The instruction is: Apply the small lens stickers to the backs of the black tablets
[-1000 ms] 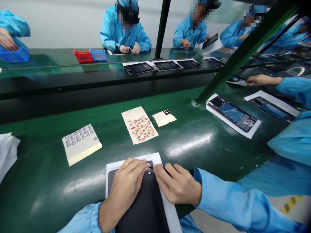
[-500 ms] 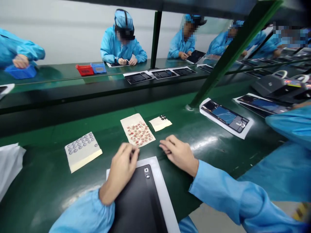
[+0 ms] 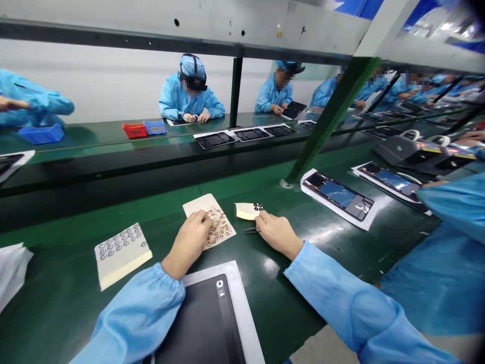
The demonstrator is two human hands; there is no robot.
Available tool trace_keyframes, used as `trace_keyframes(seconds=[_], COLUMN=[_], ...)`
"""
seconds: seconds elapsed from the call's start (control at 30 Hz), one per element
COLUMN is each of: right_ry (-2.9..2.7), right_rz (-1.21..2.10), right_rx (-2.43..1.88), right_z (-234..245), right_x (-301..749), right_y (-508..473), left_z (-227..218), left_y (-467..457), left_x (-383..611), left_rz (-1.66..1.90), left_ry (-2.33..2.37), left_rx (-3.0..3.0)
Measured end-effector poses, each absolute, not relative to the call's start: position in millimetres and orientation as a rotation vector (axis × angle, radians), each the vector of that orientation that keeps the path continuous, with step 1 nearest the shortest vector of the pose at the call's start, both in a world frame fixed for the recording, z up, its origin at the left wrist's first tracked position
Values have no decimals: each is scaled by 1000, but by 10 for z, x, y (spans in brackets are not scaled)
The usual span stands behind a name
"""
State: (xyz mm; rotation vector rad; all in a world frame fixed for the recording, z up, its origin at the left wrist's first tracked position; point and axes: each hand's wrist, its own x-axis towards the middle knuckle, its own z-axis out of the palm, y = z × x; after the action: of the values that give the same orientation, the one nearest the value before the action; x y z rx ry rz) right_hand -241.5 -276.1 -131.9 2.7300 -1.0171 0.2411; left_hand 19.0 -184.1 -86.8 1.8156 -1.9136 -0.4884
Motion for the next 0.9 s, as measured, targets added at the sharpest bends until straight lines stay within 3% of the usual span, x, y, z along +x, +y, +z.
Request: trace_keyframes(seconds=[0.13, 0.27, 0.33, 0.5, 0.77, 0.9], right_ry=[-878, -608, -599, -1190, -1913, -2310], right_rz=[457, 805, 1021, 1558, 1665, 1904], right_rx=[2723, 2736, 2841, 3080, 3245, 2849], right_z=[-1320, -1330, -1347, -1391, -1326, -1351], right_x=[-2472, -2533, -2553, -2549, -2585, -2668], right_y=[-2307, -2008, -2012, -2272, -2450, -2641], left_z=[-895, -1000, -1043, -1069, -1116, -1050], left_y=[-1667, -1613, -1628, -1662, -1652, -1692], left_x=[-260, -730, -838, -837, -818, -833], left_rz=[-950, -1700, -1743, -1730, -1706, -1821], left_ry=[-1615, -726, -498, -476, -686, -775], left_rx=[1695, 1213, 1163, 1250, 1389, 1313])
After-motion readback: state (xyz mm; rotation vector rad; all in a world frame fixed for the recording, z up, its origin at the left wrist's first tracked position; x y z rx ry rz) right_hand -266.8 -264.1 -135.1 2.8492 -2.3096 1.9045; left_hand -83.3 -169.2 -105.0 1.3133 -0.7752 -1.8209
